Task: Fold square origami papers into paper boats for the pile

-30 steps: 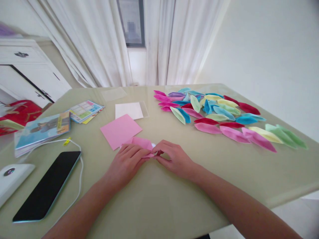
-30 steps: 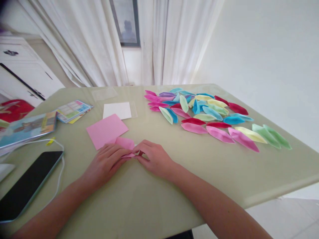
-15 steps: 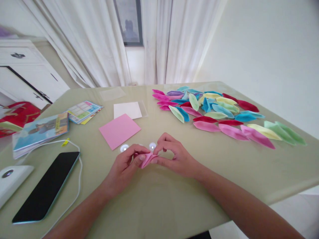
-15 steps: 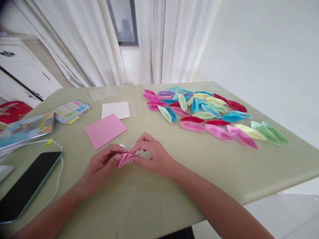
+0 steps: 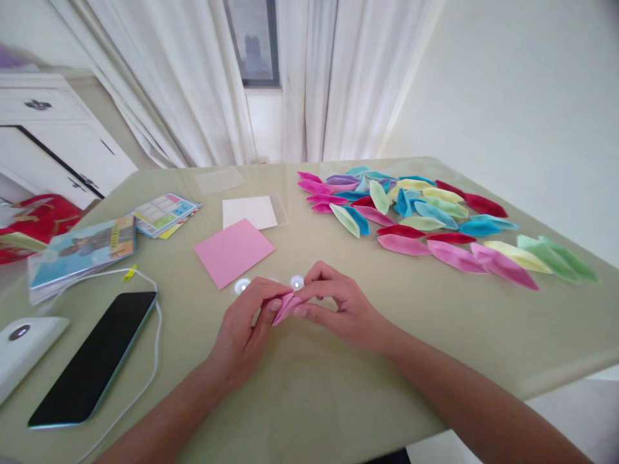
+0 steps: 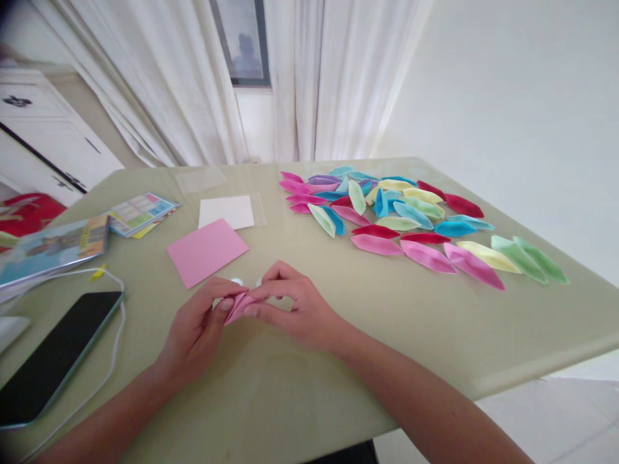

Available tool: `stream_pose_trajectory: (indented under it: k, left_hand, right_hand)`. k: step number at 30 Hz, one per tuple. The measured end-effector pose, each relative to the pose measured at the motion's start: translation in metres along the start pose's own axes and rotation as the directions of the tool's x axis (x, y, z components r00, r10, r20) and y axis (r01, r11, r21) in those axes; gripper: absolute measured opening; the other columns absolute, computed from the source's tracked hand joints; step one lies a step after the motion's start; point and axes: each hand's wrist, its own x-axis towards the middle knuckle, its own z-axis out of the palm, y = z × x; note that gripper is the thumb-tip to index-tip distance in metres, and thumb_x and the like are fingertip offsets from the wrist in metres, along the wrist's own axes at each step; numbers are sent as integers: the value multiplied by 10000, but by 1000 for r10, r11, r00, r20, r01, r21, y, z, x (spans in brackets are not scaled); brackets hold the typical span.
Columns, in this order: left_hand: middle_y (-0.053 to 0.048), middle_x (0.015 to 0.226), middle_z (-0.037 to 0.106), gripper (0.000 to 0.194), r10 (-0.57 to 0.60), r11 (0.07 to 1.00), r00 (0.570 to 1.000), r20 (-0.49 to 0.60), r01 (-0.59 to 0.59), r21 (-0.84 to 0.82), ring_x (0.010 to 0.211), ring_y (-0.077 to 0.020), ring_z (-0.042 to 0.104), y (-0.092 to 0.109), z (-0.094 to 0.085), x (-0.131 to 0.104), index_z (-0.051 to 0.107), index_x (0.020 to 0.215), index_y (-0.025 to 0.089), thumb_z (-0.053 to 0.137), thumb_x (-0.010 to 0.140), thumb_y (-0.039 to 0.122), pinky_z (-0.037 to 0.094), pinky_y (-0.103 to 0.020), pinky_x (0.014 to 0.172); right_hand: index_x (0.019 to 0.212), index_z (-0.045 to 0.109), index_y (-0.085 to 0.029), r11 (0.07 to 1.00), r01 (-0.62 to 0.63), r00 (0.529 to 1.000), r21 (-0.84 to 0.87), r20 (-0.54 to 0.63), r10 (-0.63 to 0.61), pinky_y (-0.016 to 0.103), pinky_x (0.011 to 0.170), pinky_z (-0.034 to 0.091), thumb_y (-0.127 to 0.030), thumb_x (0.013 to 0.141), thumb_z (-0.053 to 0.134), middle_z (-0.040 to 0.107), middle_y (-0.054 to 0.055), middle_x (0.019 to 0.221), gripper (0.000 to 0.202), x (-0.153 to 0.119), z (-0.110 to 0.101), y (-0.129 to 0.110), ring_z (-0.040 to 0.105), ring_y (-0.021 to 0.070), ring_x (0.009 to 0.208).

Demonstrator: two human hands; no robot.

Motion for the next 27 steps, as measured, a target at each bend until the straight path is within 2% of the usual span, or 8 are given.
stream_pose_trajectory:
  k: [3, 6, 9, 12, 16, 22, 27]
  left_hand:
    - [-27, 1032, 670, 183, -1, 1000, 1000, 25, 1, 0, 929, -166, 633, 1, 0, -1, 652, 1201, 247, 509, 1093, 209, 495, -281, 803]
    - [-18, 944, 645, 167, -53, 998, 996, 70, 54, -23, 817, -162, 600, 3, -1, -2, 658, 1138, 237, 497, 1105, 270, 466, -277, 706]
    - [-7, 890, 609, 190, -108, 989, 986, 125, 119, -83, 738, -153, 554, 6, -2, -1, 654, 1122, 235, 491, 1112, 332, 434, -266, 636]
    - [-13, 889, 605, 189, -94, 986, 985, 146, 112, -123, 755, -159, 561, 7, -4, 1, 659, 1137, 232, 508, 1107, 341, 445, -270, 655]
    - [-21, 891, 620, 197, -50, 987, 988, 143, 71, -146, 797, -162, 577, 7, -5, 3, 679, 1069, 224, 500, 1109, 296, 455, -278, 708]
    - [10, 806, 600, 221, -136, 958, 966, 222, 185, -218, 704, -132, 547, 8, -9, 4, 678, 979, 213, 527, 1102, 319, 414, -253, 645]
    - [-7, 848, 640, 247, -174, 941, 955, 240, 233, -246, 704, -138, 558, 10, -11, 5, 683, 1016, 206, 529, 1096, 381, 417, -250, 617]
  right_hand:
    - [1001, 838, -248, 999, -41, 998, 16, -36, 42, 291, 760, 514, -383, 972, 777, 613, 21, 933, 151, 0, 3, 1, 613, 142, 836]
    - [931, 804, -223, 996, -49, 995, 80, -77, 55, 300, 751, 514, -417, 927, 823, 632, 23, 902, 195, 1, 4, 2, 609, 152, 822]
    - [927, 788, -217, 993, -43, 998, 114, -51, 49, 309, 773, 517, -407, 916, 837, 639, 27, 928, 197, 1, 3, 4, 606, 153, 828]
    - [922, 774, -213, 992, -56, 998, 112, -25, 59, 314, 786, 515, -409, 931, 820, 644, 30, 940, 201, 2, 2, 4, 604, 152, 830]
    - [896, 749, -205, 987, -96, 994, 125, -47, 102, 313, 766, 524, -424, 905, 843, 649, 25, 909, 238, 1, 2, 3, 608, 154, 802]
    - [905, 764, -200, 977, -102, 993, 189, -31, 110, 321, 788, 539, -394, 880, 871, 685, 33, 919, 223, 2, 1, 6, 643, 165, 825]
    - [920, 770, -197, 970, -150, 988, 193, -7, 154, 321, 780, 537, -428, 895, 850, 722, 34, 900, 246, 3, -1, 8, 653, 168, 816]
